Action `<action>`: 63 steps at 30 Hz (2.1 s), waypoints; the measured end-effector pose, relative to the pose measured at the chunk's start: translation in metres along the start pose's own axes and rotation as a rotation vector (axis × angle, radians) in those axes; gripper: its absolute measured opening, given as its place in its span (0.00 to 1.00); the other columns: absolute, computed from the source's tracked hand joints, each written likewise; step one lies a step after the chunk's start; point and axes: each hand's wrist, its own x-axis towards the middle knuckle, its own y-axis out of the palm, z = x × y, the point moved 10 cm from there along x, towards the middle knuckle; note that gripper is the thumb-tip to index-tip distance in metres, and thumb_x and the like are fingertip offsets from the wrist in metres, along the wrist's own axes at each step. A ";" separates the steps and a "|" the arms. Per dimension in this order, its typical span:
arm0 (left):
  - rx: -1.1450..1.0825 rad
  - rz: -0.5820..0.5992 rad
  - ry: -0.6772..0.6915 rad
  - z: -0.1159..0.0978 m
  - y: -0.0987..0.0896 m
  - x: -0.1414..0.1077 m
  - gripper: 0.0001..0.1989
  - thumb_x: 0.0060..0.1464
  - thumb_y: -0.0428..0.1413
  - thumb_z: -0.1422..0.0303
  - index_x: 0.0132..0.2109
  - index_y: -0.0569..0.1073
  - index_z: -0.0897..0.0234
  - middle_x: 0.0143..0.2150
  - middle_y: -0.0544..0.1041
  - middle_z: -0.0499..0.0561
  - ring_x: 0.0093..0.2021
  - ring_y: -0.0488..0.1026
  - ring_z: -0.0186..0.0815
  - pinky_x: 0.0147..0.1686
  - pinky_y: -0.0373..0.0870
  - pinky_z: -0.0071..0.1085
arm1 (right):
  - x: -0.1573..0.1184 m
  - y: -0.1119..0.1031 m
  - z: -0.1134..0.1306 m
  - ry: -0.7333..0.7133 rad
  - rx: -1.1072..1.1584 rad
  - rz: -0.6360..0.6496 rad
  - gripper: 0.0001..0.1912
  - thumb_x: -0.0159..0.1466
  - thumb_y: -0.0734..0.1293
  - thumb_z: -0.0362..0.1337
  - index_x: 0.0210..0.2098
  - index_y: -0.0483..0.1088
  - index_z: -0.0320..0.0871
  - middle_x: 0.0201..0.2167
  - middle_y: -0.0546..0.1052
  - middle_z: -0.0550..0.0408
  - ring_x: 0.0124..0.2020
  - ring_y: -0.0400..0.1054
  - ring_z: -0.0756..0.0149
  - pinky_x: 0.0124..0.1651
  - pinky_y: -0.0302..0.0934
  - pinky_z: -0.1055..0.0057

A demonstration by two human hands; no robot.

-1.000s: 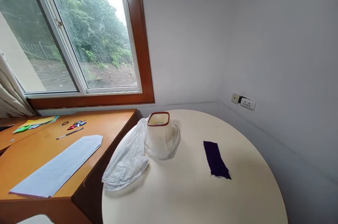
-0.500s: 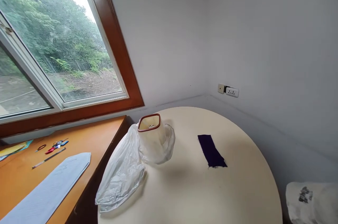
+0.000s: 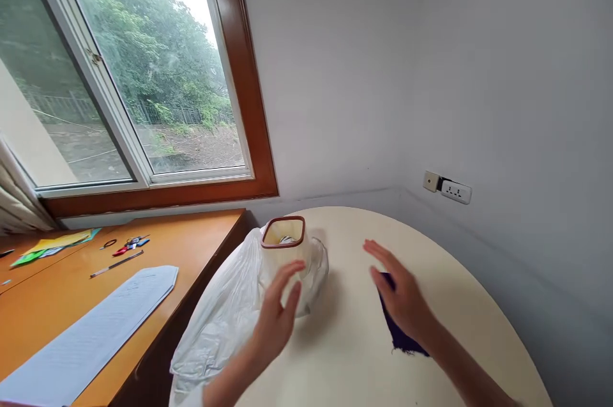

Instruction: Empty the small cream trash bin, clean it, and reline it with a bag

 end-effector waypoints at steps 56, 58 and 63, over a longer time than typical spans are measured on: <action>0.650 0.609 -0.035 0.113 0.075 -0.072 0.30 0.59 0.37 0.52 0.64 0.46 0.58 0.66 0.49 0.55 0.65 0.44 0.46 0.60 0.40 0.50 | -0.105 0.158 -0.076 0.157 -0.358 0.783 0.31 0.63 0.46 0.56 0.63 0.44 0.53 0.65 0.43 0.57 0.65 0.32 0.60 0.64 0.26 0.54; 0.647 0.607 -0.033 0.113 0.075 -0.072 0.29 0.59 0.37 0.52 0.64 0.47 0.58 0.66 0.49 0.55 0.65 0.45 0.46 0.60 0.41 0.50 | -0.106 0.158 -0.076 0.153 -0.355 0.786 0.31 0.63 0.45 0.56 0.63 0.43 0.53 0.65 0.44 0.57 0.65 0.32 0.60 0.64 0.27 0.54; 0.639 0.609 -0.046 0.114 0.075 -0.072 0.29 0.59 0.37 0.52 0.64 0.46 0.57 0.66 0.49 0.55 0.65 0.45 0.46 0.60 0.41 0.50 | -0.106 0.159 -0.078 0.154 -0.357 0.785 0.31 0.63 0.46 0.56 0.63 0.44 0.53 0.65 0.44 0.57 0.65 0.32 0.60 0.64 0.27 0.54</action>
